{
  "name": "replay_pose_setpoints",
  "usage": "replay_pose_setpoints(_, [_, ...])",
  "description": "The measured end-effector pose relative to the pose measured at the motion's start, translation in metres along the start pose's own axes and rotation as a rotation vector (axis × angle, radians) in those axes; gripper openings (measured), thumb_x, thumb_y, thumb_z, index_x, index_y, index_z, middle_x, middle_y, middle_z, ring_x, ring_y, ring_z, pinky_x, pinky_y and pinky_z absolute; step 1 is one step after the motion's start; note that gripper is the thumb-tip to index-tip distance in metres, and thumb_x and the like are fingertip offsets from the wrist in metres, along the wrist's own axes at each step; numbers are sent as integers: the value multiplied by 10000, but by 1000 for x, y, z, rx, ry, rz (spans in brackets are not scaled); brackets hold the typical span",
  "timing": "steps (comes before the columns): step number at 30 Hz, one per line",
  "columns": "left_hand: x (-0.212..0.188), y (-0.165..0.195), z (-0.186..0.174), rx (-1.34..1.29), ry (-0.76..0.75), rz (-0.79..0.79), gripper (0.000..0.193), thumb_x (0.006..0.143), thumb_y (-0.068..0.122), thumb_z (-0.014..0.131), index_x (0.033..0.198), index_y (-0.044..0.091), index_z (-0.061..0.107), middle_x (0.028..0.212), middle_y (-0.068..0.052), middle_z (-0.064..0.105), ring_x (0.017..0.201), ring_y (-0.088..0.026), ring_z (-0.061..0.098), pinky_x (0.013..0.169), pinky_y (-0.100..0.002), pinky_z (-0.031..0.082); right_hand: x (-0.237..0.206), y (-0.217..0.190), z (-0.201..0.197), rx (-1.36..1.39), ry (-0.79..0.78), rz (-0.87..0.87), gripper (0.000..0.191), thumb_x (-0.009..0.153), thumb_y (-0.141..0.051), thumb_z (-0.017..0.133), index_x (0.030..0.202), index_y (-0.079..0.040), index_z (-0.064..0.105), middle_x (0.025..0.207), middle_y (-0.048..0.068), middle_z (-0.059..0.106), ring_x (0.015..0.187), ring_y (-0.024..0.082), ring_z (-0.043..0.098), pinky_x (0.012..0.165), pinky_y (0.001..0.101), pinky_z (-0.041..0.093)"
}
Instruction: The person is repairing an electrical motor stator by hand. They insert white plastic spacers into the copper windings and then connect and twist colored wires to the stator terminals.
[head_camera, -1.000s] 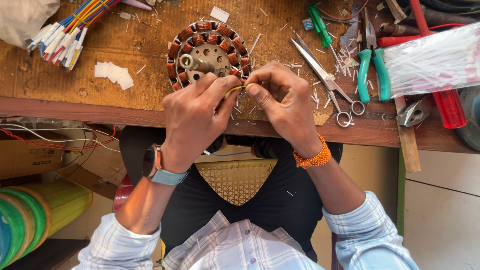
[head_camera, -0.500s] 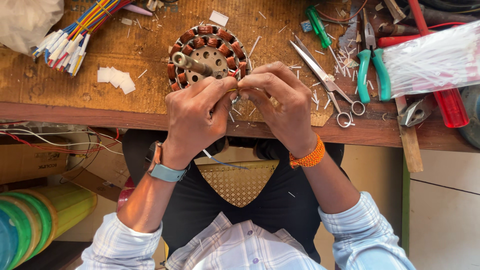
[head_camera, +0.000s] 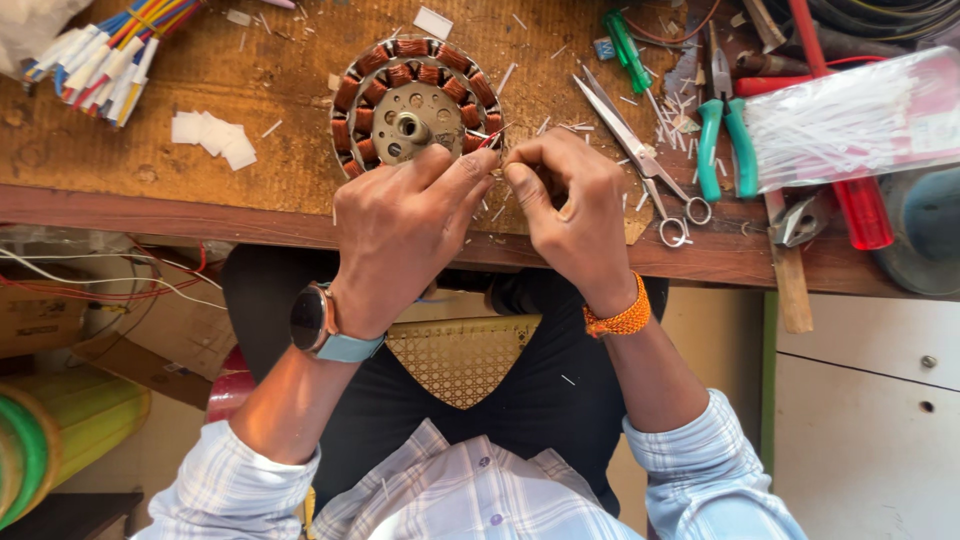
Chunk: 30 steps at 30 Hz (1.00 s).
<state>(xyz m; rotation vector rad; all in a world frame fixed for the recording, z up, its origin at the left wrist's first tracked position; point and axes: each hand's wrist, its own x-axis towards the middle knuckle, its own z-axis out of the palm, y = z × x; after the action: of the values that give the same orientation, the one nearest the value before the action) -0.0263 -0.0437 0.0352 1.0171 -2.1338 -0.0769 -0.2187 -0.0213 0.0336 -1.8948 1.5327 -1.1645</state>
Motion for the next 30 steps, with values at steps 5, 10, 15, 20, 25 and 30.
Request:
replay_pose_setpoints(5, [0, -4, 10, 21, 6, 65, 260, 937, 122, 754, 1190, 183, 749, 861, 19, 629, 692, -171, 647, 619, -341, 492, 8, 12, -5, 107, -123, 259, 317, 1067, -271, 617, 894, -11, 673, 714, 9, 580, 634, 60, 486, 554, 254, 388])
replay_pose_setpoints(10, [0, -8, 13, -44, -1, 65, 344, 874, 72, 740, 1207, 160, 747, 891, 21, 665, 732, -172, 675, 641, -343, 507, 13, 11, -9, 106, -101, 99, 417, 1077, -447, 569, 973, -64, 695, 808, -31, 645, 636, 31, 603, 575, 209, 475])
replay_pose_setpoints(15, [3, -11, 14, -143, 1, 15, 242, 926, 95, 754, 1159, 160, 763, 953, 13, 757, 686, -171, 687, 603, -324, 502, 13, 6, -14, -23, -72, -302, 213, 1026, -220, 693, 1103, -25, 655, 1012, 86, 688, 883, 167, 680, 768, 286, 573])
replay_pose_setpoints(20, [9, -11, 10, -200, -68, -74, 117, 959, 165, 761, 1075, 165, 773, 849, -30, 749, 642, -218, 695, 575, -351, 492, 18, 7, -23, -288, -30, -555, 148, 994, -109, 780, 1112, -80, 695, 1054, 89, 743, 930, 234, 740, 801, 342, 592])
replay_pose_setpoints(25, [15, -11, 5, -173, -118, -123, 123, 936, 221, 761, 1050, 175, 770, 716, -63, 695, 618, -279, 678, 574, -395, 497, 20, 9, -18, -397, -35, -559, 154, 1002, -148, 772, 1069, -63, 663, 1023, 84, 737, 907, 249, 732, 777, 360, 565])
replay_pose_setpoints(30, [10, -6, 9, -106, -102, -62, 202, 972, 235, 768, 1163, 172, 747, 813, -28, 722, 551, -208, 635, 506, -351, 464, 13, 13, -13, -457, -14, -424, 128, 1046, -139, 715, 1046, -37, 637, 952, 101, 701, 868, 273, 708, 761, 383, 548])
